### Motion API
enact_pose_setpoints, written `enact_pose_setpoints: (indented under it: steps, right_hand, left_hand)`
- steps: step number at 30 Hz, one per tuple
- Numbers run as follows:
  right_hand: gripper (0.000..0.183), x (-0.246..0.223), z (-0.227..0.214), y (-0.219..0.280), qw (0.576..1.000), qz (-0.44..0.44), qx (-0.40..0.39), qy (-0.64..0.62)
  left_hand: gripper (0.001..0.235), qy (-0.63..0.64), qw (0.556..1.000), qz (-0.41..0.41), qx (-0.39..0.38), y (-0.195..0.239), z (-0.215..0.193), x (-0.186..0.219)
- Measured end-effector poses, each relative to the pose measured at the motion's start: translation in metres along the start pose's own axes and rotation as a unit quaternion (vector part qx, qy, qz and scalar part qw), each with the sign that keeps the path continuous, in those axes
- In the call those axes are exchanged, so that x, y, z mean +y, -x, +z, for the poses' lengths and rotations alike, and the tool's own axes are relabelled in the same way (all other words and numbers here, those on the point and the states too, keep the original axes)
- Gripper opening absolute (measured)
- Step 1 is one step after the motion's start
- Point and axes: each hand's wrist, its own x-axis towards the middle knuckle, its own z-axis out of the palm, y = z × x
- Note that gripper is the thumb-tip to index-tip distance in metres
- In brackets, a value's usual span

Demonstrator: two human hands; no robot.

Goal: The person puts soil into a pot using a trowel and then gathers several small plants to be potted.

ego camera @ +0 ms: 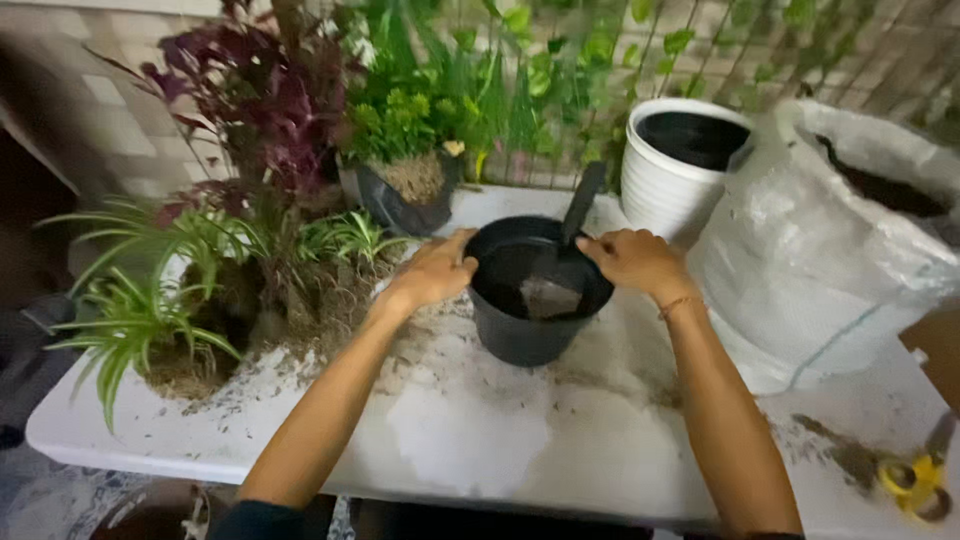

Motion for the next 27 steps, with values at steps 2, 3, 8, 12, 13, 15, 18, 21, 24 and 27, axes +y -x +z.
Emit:
enact_pose_setpoints:
  steps: [2,3,8,12,13,15,18,21,24,27]
  right_hand:
    - [0.079,0.008,0.004,-0.036,0.997,0.012,0.023,-0.067]
    - [0.098,0.015,0.008,-0.053,0.990,0.029,0.041,-0.134]
    - [0.047,0.029,0.057,-0.112,0.913,-0.071,0.169,-0.365]
    - [0.032,0.046,0.075,-0.121,0.865,-0.069,0.164,-0.468]
    - [0.032,0.037,0.070,-0.110,0.867,-0.063,0.160,-0.468]
    - [0.016,0.020,0.058,-0.086,0.742,-0.147,0.130,-0.641]
    - [0.023,0.010,0.044,-0.069,0.685,-0.192,0.185,-0.679]
    - [0.016,0.007,0.028,-0.055,0.592,-0.261,0.256,-0.718]
    - [0.022,0.019,0.062,-0.085,0.595,-0.344,0.261,-0.678]
    - [0.035,0.029,0.077,-0.082,0.614,-0.352,0.202,-0.677]
  left_hand:
    - [0.058,-0.007,0.997,0.062,0.051,-0.032,0.006,-0.014]
    - [0.053,-0.014,0.988,0.123,0.094,-0.049,0.012,-0.021]
    - [0.054,0.032,0.971,0.227,0.065,-0.081,0.039,-0.041]
    - [0.062,0.015,0.977,0.207,0.039,-0.058,0.033,-0.038]
    - [0.062,0.019,0.978,0.204,0.033,-0.062,0.033,-0.040]
    - [0.061,0.015,0.980,0.198,0.035,-0.069,0.035,-0.043]
    - [0.066,0.014,0.984,0.170,0.043,-0.067,0.036,-0.041]
    - [0.070,0.020,0.989,0.141,0.042,-0.062,0.033,-0.035]
    - [0.072,0.011,0.990,0.139,0.034,-0.075,0.037,-0.045]
    - [0.071,0.014,0.990,0.141,0.029,-0.078,0.037,-0.043]
